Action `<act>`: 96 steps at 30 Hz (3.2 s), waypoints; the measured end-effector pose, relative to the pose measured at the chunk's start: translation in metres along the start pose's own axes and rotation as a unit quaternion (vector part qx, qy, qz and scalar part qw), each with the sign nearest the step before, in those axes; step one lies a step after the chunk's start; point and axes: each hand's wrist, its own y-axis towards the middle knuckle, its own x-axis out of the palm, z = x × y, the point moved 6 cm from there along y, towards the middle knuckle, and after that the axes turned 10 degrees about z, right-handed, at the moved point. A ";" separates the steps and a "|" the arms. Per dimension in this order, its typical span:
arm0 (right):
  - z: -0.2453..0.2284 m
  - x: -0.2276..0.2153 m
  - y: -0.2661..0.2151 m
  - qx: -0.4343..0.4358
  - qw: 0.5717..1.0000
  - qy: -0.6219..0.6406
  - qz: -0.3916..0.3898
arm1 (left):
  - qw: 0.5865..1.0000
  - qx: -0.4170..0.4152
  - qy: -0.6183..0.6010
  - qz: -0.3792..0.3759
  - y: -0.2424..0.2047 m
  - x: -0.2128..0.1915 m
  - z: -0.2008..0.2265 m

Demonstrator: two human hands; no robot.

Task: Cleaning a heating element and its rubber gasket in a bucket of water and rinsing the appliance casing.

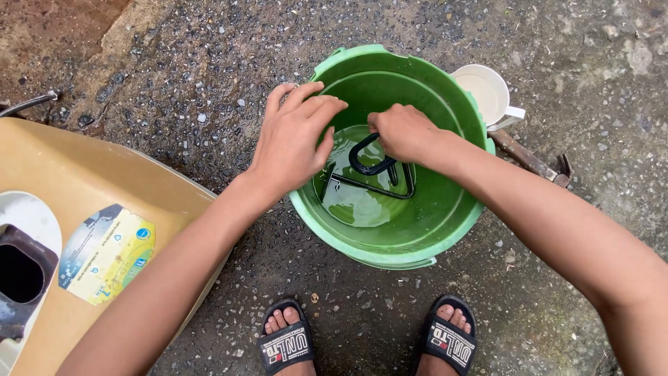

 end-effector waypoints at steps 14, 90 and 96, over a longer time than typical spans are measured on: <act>0.005 0.146 0.044 -0.029 0.976 -0.022 -0.214 | 0.983 -0.124 -0.131 -0.027 -0.012 0.017 -0.009; -0.013 -0.126 -0.116 -0.009 0.852 0.510 0.113 | 0.871 -0.236 -0.431 -0.025 0.038 -0.032 0.043; -0.017 -0.123 -0.113 0.035 0.855 0.510 0.085 | 0.733 -0.407 -0.535 -0.102 0.024 0.006 0.029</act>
